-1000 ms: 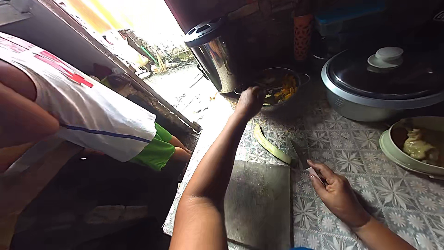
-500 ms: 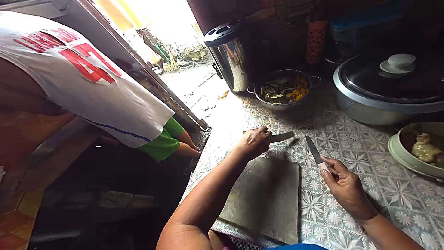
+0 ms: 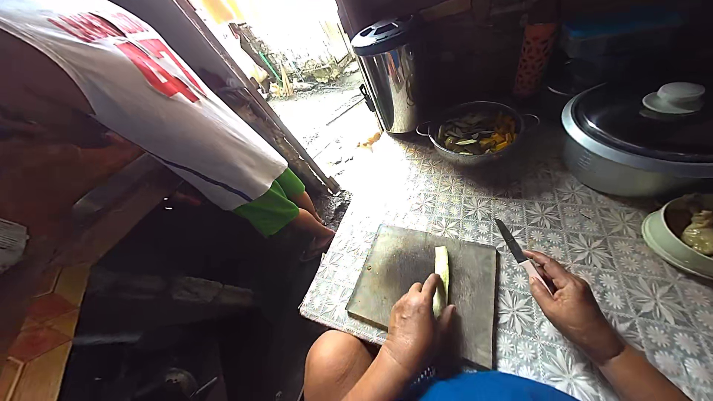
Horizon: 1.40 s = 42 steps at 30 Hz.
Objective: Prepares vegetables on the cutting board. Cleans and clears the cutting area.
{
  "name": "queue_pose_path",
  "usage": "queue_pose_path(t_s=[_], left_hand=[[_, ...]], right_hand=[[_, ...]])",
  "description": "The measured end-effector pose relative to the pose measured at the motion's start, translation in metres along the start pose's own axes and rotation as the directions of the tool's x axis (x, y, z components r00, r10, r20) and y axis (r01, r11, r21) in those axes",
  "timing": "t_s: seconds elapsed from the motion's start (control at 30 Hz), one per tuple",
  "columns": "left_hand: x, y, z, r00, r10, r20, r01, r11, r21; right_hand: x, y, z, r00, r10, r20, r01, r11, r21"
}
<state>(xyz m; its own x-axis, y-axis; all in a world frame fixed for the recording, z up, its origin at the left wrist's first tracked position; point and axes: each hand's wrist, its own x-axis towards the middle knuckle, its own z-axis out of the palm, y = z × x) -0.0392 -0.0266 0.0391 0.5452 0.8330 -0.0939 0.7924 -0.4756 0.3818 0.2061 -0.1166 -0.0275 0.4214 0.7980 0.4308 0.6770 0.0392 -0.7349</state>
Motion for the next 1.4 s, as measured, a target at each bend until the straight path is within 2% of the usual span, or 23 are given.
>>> queue_pose_path(t_s=[0.17,0.27,0.4,0.63,0.83,0.97,1.13,1.27,1.4], left_hand=[[0.013,-0.016,0.002,0.987,0.106,-0.123,-0.121,0.985,-0.123],[0.025,-0.018,0.002,0.995,0.058,-0.075,-0.070,0.984,-0.163],[0.027,-0.013,0.010,0.990,0.072,-0.118,-0.089,0.985,-0.146],[0.031,-0.009,0.010,0.997,0.072,-0.029,-0.075,0.991,-0.111],[0.033,-0.009,0.010,0.995,0.101,-0.026,-0.103,0.990,-0.094],[0.035,-0.011,0.013,0.990,0.129,-0.056,-0.134,0.985,-0.105],[0.034,-0.011,0.018,0.987,0.113,-0.114,-0.127,0.985,-0.120],[0.030,-0.014,0.022,0.970,0.128,-0.205,-0.155,0.980,-0.125],[0.029,-0.015,0.025,0.963,0.158,-0.220,-0.186,0.976,-0.113]], right_hand=[[-0.011,-0.027,0.013,0.958,-0.277,0.076,0.287,0.935,-0.211],[-0.012,-0.038,0.021,0.933,-0.342,0.112,0.360,0.895,-0.263],[-0.010,-0.050,0.032,0.909,-0.379,0.173,0.415,0.851,-0.321],[-0.007,-0.063,0.046,0.907,-0.340,0.247,0.417,0.804,-0.424],[0.000,-0.075,0.042,0.897,-0.301,0.323,0.425,0.787,-0.447],[0.008,-0.081,0.051,0.899,-0.195,0.391,0.372,0.812,-0.450],[0.009,-0.074,0.068,0.918,-0.204,0.340,0.354,0.806,-0.474],[-0.006,-0.077,0.056,0.924,-0.192,0.332,0.341,0.807,-0.483],[-0.014,-0.081,0.042,0.934,-0.228,0.276,0.337,0.818,-0.465]])
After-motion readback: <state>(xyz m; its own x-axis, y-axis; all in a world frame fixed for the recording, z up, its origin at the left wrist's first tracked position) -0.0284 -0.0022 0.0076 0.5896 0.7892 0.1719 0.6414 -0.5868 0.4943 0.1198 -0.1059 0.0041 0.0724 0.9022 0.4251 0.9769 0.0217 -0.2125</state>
